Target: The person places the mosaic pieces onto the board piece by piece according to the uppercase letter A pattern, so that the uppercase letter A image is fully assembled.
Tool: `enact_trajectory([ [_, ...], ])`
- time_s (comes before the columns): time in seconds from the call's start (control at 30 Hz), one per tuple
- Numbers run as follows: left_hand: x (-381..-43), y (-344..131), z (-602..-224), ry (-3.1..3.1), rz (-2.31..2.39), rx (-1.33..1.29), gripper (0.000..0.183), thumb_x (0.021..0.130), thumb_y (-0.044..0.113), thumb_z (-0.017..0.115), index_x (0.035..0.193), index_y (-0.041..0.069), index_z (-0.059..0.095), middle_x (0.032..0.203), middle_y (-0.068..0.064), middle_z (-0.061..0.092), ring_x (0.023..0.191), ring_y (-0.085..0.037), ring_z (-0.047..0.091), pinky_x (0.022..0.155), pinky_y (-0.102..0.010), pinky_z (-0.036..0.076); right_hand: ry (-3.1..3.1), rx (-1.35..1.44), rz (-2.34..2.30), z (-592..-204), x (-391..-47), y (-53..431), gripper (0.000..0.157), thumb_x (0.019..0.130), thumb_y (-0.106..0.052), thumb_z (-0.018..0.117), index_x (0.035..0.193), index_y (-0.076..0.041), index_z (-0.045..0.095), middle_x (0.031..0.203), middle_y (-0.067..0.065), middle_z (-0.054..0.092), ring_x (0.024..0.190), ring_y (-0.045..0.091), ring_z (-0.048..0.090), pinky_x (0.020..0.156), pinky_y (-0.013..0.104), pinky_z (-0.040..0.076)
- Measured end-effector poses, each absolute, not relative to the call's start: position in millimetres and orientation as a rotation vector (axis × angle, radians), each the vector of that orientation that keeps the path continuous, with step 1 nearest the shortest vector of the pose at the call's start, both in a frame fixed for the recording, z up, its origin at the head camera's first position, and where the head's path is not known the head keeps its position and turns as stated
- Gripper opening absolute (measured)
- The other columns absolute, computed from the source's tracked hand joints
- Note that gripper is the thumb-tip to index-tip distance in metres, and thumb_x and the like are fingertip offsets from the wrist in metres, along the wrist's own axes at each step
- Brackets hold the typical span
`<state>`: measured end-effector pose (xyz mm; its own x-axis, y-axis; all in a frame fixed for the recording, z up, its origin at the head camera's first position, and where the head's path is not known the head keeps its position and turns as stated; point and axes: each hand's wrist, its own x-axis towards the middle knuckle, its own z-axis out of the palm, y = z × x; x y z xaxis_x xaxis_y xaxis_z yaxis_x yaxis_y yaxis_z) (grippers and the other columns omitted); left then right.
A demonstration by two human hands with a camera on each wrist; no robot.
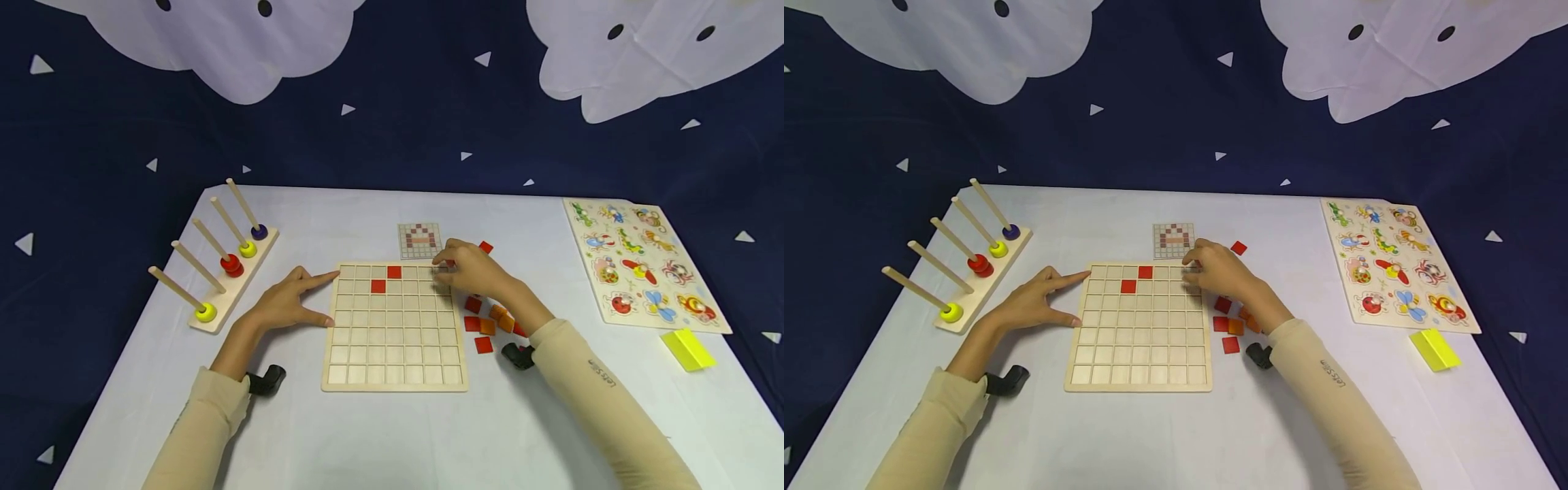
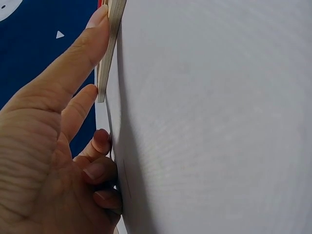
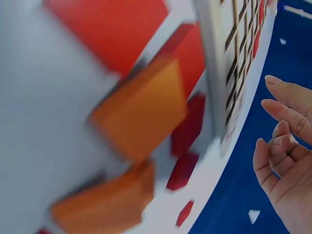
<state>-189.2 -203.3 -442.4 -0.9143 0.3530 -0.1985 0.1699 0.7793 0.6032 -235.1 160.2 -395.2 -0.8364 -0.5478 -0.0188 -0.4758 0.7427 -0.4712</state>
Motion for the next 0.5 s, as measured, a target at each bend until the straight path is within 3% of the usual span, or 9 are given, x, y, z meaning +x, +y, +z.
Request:
enact_trajectory([
  [0.5, -189, -204, -442, 2.671, 0.869, 0.395, 0.096, 0.067, 0.044, 0.09, 0.15, 0.026, 0.045, 0.098, -0.005, 0.04, 0.078, -0.019, 0.038, 0.066, -0.032, 0.031, 2.862, -0.659, -0.653, -402, -249, 203, 0.032, 0.088, -0.018, 0.075, 0.112, 0.001, 0.073, 0.097, 0.012, 0.06, 0.084, 0.024, 0.052, 0.079, 0.038, 0.046],
])
